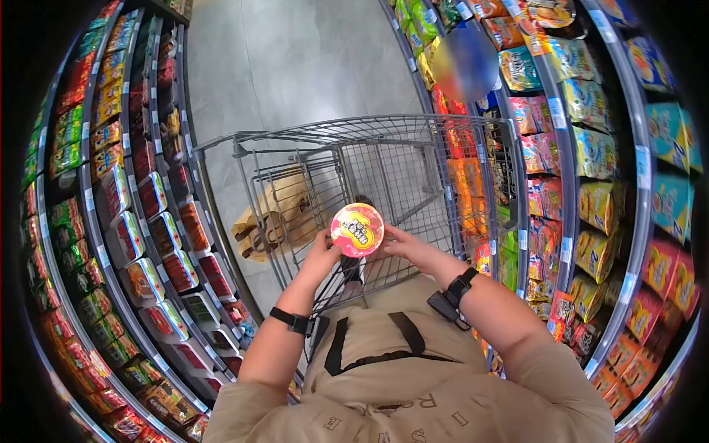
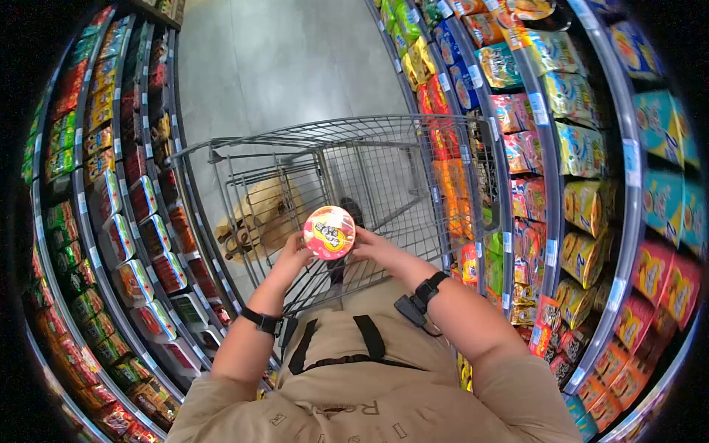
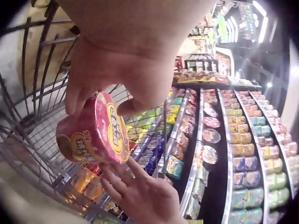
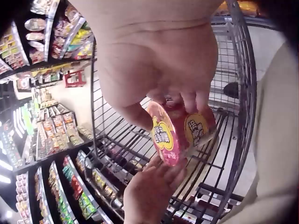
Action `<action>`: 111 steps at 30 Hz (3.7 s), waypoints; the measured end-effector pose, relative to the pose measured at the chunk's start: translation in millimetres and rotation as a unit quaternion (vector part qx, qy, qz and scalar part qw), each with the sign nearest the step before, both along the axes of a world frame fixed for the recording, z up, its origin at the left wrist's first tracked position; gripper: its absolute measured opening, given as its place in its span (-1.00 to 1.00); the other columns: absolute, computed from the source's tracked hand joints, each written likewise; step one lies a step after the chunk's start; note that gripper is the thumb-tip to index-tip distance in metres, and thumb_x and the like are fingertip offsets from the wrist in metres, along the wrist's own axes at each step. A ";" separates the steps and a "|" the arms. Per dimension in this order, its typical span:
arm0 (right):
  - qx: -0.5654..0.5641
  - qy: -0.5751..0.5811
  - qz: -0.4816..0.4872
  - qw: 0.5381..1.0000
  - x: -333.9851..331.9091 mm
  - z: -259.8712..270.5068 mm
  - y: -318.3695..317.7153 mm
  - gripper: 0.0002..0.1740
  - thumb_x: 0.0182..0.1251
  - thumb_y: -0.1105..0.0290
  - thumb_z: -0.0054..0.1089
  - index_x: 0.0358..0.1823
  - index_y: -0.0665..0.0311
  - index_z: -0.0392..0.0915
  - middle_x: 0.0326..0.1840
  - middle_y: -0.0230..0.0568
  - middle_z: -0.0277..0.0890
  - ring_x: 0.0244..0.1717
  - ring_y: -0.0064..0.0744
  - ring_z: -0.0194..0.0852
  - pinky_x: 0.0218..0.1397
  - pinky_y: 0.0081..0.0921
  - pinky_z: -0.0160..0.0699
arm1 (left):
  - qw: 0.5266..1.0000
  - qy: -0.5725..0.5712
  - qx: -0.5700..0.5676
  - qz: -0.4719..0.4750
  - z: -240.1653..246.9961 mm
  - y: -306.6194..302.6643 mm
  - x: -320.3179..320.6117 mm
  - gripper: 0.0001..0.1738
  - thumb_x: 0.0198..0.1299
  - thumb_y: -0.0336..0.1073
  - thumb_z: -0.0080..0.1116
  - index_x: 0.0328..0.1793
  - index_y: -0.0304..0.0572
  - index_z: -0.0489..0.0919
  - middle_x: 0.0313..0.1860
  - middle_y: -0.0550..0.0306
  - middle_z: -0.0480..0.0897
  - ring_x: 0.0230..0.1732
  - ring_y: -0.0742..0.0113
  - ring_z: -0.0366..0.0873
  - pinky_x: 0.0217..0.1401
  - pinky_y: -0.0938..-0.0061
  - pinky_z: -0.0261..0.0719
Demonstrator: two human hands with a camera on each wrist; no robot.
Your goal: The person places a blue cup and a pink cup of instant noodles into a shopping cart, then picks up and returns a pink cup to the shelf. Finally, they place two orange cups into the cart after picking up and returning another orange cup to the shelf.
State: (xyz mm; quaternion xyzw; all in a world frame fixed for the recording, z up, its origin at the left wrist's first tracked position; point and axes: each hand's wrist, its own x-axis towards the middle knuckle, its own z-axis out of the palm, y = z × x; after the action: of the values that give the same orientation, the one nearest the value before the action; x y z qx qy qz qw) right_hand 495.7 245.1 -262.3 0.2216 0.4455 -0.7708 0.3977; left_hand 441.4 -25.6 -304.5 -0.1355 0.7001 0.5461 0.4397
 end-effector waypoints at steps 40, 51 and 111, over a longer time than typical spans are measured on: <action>0.132 -0.064 0.099 0.984 27.1 -279.0 10.2 -0.23 0.37 0.14 0.29 0.54 0.35 0.36 0.40 0.05 0.57 0.42 -0.17 0.50 0.46 -0.32 0.40 | 0.940 -0.324 -0.081 0.078 -124.9 71.6 -2.6 0.08 0.20 -0.27 0.22 0.82 -0.11 -0.07 0.47 -0.03 0.47 0.38 0.18 0.44 0.32 0.31 0.46; 0.096 -0.114 0.101 0.984 -0.5 -215.7 15.3 -0.15 0.36 0.01 0.36 0.55 0.34 0.36 0.38 0.07 0.57 0.29 -0.20 0.59 0.35 -0.35 0.50 | 0.978 -0.200 -0.056 -0.004 -146.9 50.7 18.1 -0.08 0.24 -0.25 0.19 0.74 -0.22 0.15 0.03 0.09 0.64 -0.14 0.37 0.46 0.00 0.42 0.50; 0.262 0.142 -0.648 0.701 640.5 180.9 -63.9 -0.52 0.61 0.30 0.05 0.47 0.22 0.41 0.44 -0.14 0.54 0.46 -0.19 0.49 0.50 -0.19 0.41 | 0.807 0.290 0.104 -0.503 147.2 112.7 200.2 -0.65 0.44 -0.33 0.15 0.28 -0.27 0.60 0.03 0.05 0.74 0.09 0.30 0.67 0.20 0.40 0.57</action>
State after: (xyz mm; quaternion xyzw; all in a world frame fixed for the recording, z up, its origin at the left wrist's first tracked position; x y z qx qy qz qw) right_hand 1136.2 181.2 -81.4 0.4389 0.4271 -0.7128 -0.3419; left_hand 641.6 87.0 -157.2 0.4468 0.7042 0.3317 0.4409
